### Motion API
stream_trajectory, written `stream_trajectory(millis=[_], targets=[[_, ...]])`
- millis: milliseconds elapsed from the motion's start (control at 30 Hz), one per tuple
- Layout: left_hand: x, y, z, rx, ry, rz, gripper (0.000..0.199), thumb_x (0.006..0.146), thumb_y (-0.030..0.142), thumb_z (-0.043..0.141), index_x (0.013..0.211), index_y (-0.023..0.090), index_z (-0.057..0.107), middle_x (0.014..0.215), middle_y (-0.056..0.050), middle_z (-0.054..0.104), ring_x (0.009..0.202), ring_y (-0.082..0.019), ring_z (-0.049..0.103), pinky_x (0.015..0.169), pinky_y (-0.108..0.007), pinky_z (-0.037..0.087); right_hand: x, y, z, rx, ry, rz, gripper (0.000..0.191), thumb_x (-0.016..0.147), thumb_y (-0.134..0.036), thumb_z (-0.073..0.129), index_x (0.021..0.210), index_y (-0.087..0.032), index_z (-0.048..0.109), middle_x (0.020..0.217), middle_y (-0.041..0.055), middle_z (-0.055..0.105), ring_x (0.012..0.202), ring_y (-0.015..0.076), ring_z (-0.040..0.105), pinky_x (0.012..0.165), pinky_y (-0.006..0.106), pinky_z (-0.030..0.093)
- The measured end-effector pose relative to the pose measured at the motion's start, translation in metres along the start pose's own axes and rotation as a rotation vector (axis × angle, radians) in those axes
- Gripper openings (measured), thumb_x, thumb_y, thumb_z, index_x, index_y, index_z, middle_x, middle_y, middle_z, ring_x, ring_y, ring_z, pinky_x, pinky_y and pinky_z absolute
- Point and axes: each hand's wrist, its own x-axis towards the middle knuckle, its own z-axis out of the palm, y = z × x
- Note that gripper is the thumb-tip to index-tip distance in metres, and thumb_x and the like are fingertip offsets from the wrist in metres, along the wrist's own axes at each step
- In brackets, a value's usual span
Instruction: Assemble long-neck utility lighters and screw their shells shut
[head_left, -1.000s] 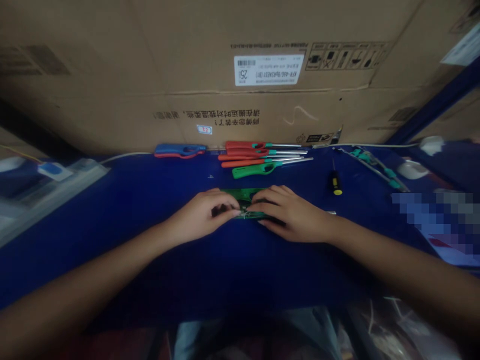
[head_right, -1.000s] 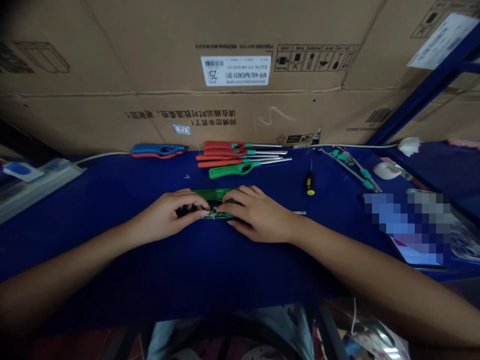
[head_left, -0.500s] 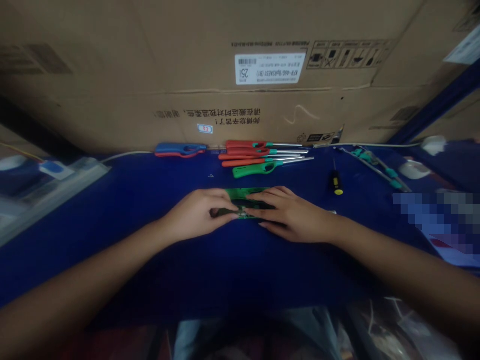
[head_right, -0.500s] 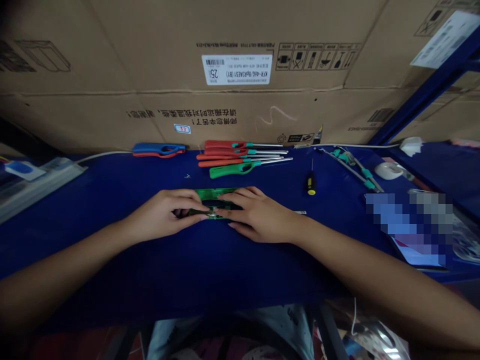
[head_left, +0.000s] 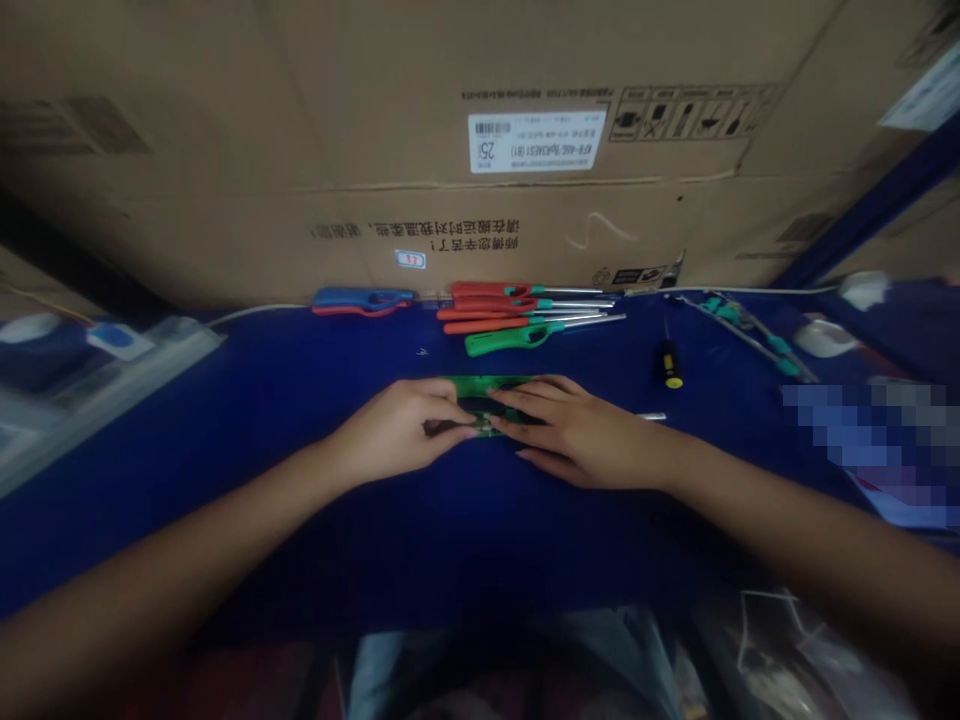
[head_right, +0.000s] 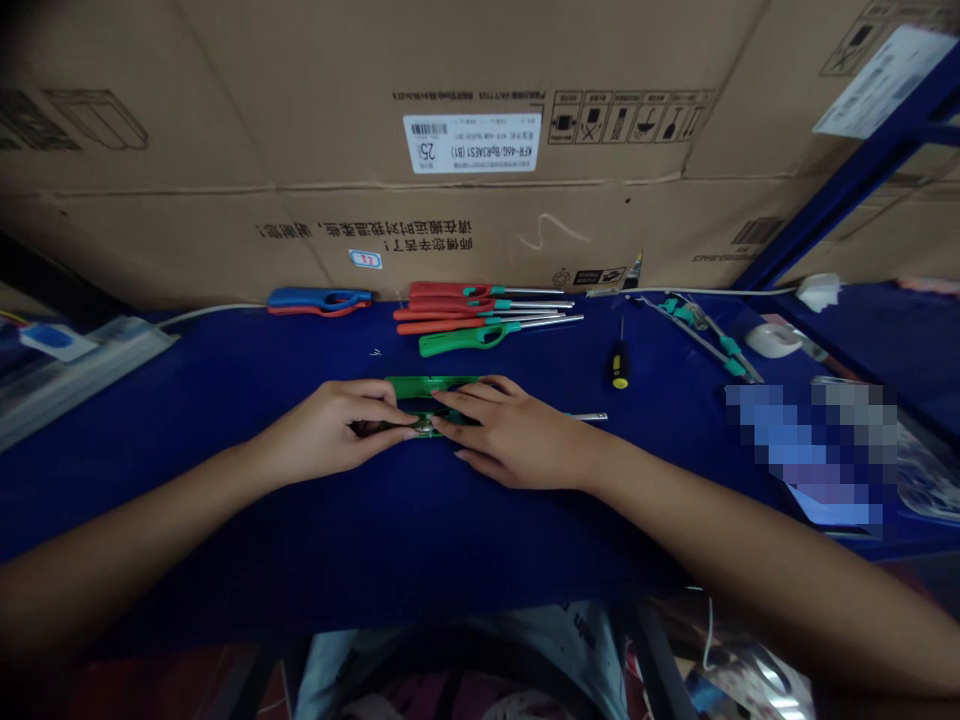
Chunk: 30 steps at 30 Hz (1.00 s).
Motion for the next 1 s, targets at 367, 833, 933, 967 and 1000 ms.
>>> stream_trajectory(millis=[367,833,933,967,1000], targets=[[-0.002,0.008,0.001,0.071,-0.016,0.006,0.016,0.094,0.029,0.065,0.097,0.023,0.079,0.080,-0.001,0.065,0.064,-0.010,0.060,0.061,-0.022,0.045,0.000,-0.006,-0.003,-0.053,-0.077,-0.005,0.045,0.100,-0.028,0.047,0.142,-0.011,0.054,0.155,0.0181,0.044,0.139,0.0295,0.045,0.116,0.053,0.034],[-0.001,0.007,0.002,0.025,0.000,-0.025,0.014,0.091,0.027,0.067,0.094,0.021,0.079,0.078,-0.001,0.064,0.061,-0.010,0.058,0.058,-0.021,0.044,0.000,-0.012,-0.005,-0.083,-0.031,-0.008,0.045,0.100,-0.027,0.049,0.141,-0.009,0.053,0.152,0.0168,0.047,0.135,0.0292,0.049,0.115,0.052,0.034],[-0.001,0.006,0.001,0.035,-0.014,-0.025,0.015,0.091,0.028,0.067,0.097,0.021,0.079,0.081,-0.001,0.065,0.062,-0.009,0.059,0.058,-0.022,0.045,-0.001,-0.003,-0.012,-0.061,0.082,0.021,0.035,0.099,-0.025,0.052,0.130,-0.014,0.062,0.139,0.0131,0.060,0.125,0.0265,0.056,0.107,0.047,0.039],[-0.002,0.006,0.000,0.042,-0.022,-0.022,0.015,0.091,0.029,0.067,0.098,0.021,0.078,0.082,-0.001,0.065,0.062,-0.010,0.059,0.058,-0.022,0.046,-0.002,0.001,-0.014,-0.055,0.110,0.043,0.030,0.098,-0.026,0.054,0.124,-0.016,0.065,0.132,0.0121,0.065,0.118,0.0257,0.059,0.101,0.044,0.042],[-0.002,0.006,0.000,0.054,-0.031,-0.017,0.016,0.092,0.029,0.066,0.099,0.021,0.078,0.083,-0.001,0.065,0.063,-0.010,0.059,0.058,-0.022,0.046,-0.003,0.004,-0.016,-0.048,0.118,0.060,0.025,0.097,-0.028,0.057,0.116,-0.017,0.068,0.124,0.0112,0.067,0.110,0.0250,0.061,0.094,0.042,0.044]])
